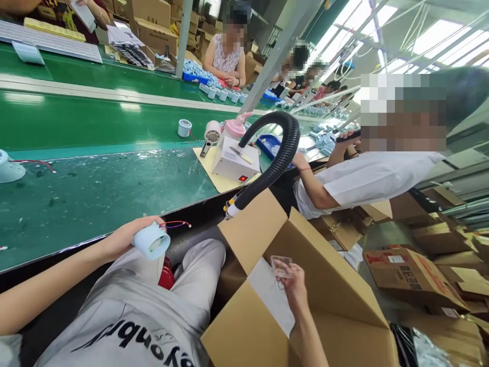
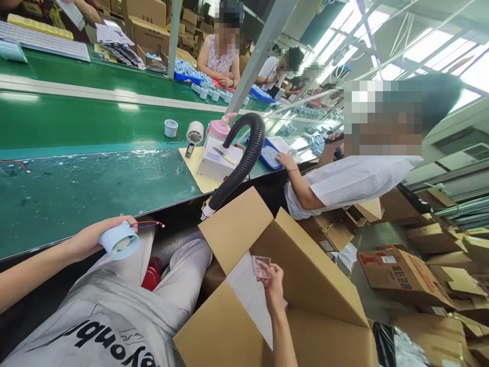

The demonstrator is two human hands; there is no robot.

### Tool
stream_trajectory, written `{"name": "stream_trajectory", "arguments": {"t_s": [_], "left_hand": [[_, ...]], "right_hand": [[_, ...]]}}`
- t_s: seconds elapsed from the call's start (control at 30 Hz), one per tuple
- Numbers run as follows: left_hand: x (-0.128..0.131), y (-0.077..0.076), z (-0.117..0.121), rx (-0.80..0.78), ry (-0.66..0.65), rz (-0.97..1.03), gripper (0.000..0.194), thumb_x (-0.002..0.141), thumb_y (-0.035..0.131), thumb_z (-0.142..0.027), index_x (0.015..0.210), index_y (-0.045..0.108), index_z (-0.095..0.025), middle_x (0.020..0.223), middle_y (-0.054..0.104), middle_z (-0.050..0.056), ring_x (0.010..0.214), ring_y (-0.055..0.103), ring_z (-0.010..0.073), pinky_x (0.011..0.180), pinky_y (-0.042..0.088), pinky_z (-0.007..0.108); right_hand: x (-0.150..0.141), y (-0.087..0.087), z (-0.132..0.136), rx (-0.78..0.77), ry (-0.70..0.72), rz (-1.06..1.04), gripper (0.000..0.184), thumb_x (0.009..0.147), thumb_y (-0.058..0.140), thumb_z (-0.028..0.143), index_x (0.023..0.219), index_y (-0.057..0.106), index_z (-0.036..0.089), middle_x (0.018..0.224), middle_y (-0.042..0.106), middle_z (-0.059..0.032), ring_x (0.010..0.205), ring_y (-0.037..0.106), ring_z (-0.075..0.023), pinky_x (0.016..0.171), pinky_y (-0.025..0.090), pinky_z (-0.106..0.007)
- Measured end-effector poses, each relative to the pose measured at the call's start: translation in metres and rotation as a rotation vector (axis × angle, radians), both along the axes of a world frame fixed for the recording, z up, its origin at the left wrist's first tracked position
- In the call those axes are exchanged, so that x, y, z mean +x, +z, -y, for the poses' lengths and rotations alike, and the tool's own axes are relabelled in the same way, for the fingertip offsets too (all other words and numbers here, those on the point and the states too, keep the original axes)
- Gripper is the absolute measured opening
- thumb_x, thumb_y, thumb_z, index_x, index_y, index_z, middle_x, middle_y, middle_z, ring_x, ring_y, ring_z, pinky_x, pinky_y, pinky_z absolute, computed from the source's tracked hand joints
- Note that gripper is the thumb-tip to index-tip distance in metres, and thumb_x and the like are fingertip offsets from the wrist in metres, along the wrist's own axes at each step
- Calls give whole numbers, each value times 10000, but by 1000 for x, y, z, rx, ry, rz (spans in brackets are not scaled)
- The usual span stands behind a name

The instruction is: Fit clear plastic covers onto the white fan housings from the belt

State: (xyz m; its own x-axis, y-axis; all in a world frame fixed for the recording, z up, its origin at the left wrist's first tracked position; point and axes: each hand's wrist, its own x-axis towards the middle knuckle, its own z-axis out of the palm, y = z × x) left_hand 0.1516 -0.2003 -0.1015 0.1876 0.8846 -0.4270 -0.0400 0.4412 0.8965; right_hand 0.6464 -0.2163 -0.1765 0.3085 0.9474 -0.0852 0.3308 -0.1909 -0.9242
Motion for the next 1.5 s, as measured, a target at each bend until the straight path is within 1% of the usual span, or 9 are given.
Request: {"name": "stream_trajectory", "arguments": {"t_s": [0.1, 0.2, 0.33, 0.47, 0.63, 0.87, 1.13, 1.3, 1.5], "left_hand": [[13, -2, -5, -66, 22, 148, 383, 776, 635, -519, 901, 629, -156, 830, 642, 52, 686, 563, 156, 597, 481, 249], [28, -10, -8, -124, -97, 216, 373, 750, 654, -501, 890, 611, -158, 744, 601, 32, 573, 520, 129, 453, 391, 222], [40, -20, -9, -135, -385, 135, 454, 793, 624, -597, 906, 621, -158, 693, 567, 4, 471, 424, 95, 356, 262, 204], [37, -15, -5, 128, -566, -125, 381, 882, 578, -524, 934, 683, -161, 748, 592, 11, 596, 504, 124, 496, 381, 231], [26, -10, 0, 558, -471, -409, 307, 890, 659, -437, 1035, 733, -176, 991, 658, 63, 925, 603, 203, 880, 467, 334], [21, -40, 4, 691, -417, -341, 591, 735, 854, -546, 1215, 746, -218, 1263, 605, 145, 1193, 578, 304, 1045, 475, 464], [22, -35, 7, 530, -508, -117, 686, 755, 863, -381, 1381, 629, -225, 1381, 653, 149, 1241, 626, 295, 998, 526, 405], [25, -31, 17, 307, -375, 136, 669, 773, 835, -325, 1387, 595, -206, 1376, 637, 142, 1070, 677, 211, 913, 551, 346], [21, -24, 19, 328, -453, 83, 758, 732, 882, -337, 1431, 595, -277, 1453, 618, 124, 1127, 678, 242, 894, 557, 338]], "right_hand": [[-18, 20, 15, 37, 8, -171, 435, 852, 530, 687, 805, 522, 255, 1045, 713, -85, 826, 736, -262, 682, 594, -391], [-77, 35, 26, 127, 302, -231, 386, 893, 566, 624, 967, 670, 260, 1146, 680, -116, 963, 749, -325, 771, 626, -460], [-174, 52, 26, 316, 685, 343, 454, 945, 600, 421, 1383, 641, 308, 1317, 602, -133, 1108, 688, -333, 923, 605, -496], [-223, 58, 14, 400, 759, 706, 399, 910, 606, 214, 1290, 709, 275, 1435, 542, -164, 1163, 626, -374, 902, 599, -531], [-230, 56, 6, 258, 919, 312, 55, 904, 680, 239, 914, 733, 233, 1299, 610, -122, 1192, 640, -309, 974, 584, -463], [-241, 53, 9, 171, 604, -41, 234, 936, 643, 342, 741, 709, 232, 1057, 709, -94, 970, 696, -248, 785, 593, -375], [-237, 47, 4, 58, 515, -359, 283, 865, 753, 459, 687, 757, 240, 1048, 778, -78, 1009, 742, -281, 786, 650, -407], [-229, 51, 9, 286, 756, -75, 316, 780, 892, 335, 1078, 798, 290, 1348, 713, -78, 1264, 672, -321, 1103, 552, -498], [-224, 50, 17, 254, 773, -44, 353, 837, 842, 445, 1125, 736, 271, 1242, 752, -91, 1235, 688, -328, 1055, 590, -505]]}}
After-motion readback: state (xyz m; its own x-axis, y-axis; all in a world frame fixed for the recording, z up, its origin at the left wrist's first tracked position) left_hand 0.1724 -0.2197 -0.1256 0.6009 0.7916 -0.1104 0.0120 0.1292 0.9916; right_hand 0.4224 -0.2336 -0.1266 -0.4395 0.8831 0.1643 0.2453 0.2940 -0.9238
